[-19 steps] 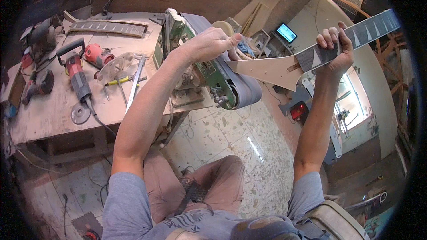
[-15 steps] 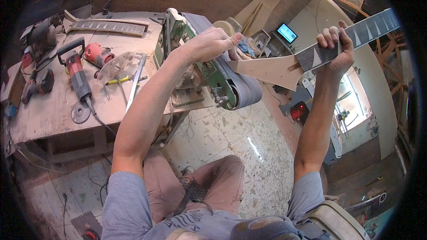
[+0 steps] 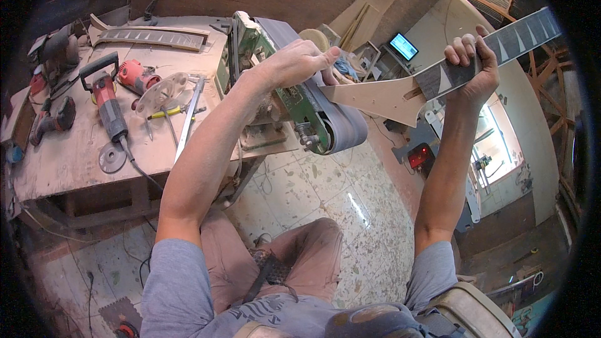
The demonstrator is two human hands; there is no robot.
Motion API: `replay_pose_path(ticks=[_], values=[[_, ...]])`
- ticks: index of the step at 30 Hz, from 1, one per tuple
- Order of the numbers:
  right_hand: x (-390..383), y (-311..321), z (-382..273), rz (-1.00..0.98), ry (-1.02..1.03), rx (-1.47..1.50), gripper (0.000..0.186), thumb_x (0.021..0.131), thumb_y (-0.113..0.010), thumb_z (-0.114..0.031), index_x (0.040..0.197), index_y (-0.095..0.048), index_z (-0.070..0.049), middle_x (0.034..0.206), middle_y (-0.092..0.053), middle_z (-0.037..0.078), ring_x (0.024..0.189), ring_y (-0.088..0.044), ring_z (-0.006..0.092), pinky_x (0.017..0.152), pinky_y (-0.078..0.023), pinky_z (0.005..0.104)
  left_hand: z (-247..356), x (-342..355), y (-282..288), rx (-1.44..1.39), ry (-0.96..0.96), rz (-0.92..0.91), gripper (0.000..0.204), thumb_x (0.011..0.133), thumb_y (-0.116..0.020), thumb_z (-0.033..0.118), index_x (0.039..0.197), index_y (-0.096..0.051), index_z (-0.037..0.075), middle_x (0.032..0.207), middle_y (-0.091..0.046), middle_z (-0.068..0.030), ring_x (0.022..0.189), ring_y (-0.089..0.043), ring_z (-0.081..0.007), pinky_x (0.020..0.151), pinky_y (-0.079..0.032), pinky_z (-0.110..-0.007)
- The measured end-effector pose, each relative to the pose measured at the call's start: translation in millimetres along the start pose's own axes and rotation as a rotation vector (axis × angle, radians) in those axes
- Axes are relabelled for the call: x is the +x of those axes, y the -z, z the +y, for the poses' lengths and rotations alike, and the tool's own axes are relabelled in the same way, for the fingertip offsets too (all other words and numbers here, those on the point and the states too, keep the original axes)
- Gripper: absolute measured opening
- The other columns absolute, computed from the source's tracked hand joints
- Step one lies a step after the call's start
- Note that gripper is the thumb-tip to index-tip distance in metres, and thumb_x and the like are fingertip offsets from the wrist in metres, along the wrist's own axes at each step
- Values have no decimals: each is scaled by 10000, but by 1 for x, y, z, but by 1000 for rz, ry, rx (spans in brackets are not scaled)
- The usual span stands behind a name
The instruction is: The person sands the wooden headstock and heel area of a guitar neck using a stationary belt sander, turning the neck to reach different angles.
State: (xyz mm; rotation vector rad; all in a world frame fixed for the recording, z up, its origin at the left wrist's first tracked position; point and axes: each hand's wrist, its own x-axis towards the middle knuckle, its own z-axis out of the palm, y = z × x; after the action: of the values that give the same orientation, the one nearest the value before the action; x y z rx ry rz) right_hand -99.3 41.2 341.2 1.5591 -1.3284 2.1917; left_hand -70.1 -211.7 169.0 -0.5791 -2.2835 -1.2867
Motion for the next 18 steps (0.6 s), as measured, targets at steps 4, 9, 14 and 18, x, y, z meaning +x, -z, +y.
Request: replay_pose_path(ticks=[4,9,14,18], values=[[0,5,-1,-9,-2,15,289,927,-518,-105,1190,-446,-11,733,-403,35,622,-404,119,571,-398,284,11,-2,3,30,72,-36,781,978,-264,649,867,-788,80,915,-713,-189,902,-644,-331,914,-487,-419],[1,7,-2,-23,-5,12,293,927,-518,-104,1195,-445,-9,735,-407,36,624,-406,121,571,-401,284,13,-2,3,23,69,-45,764,992,-260,621,882,-785,79,943,-707,-209,949,-633,-353,943,-469,-430],[2,8,-2,-42,-18,41,304,926,-514,-99,1204,-435,-6,744,-417,44,626,-410,125,573,-405,289,11,-2,2,26,84,-25,756,992,-258,623,895,-786,91,963,-705,-206,967,-624,-357,948,-460,-434],[2,6,1,-32,-4,21,312,927,-507,-95,1211,-426,5,747,-419,46,628,-410,124,573,-404,287,6,-4,0,-28,25,30,772,980,-291,637,898,-777,43,785,-658,-154,794,-565,-267,770,-451,-364]])
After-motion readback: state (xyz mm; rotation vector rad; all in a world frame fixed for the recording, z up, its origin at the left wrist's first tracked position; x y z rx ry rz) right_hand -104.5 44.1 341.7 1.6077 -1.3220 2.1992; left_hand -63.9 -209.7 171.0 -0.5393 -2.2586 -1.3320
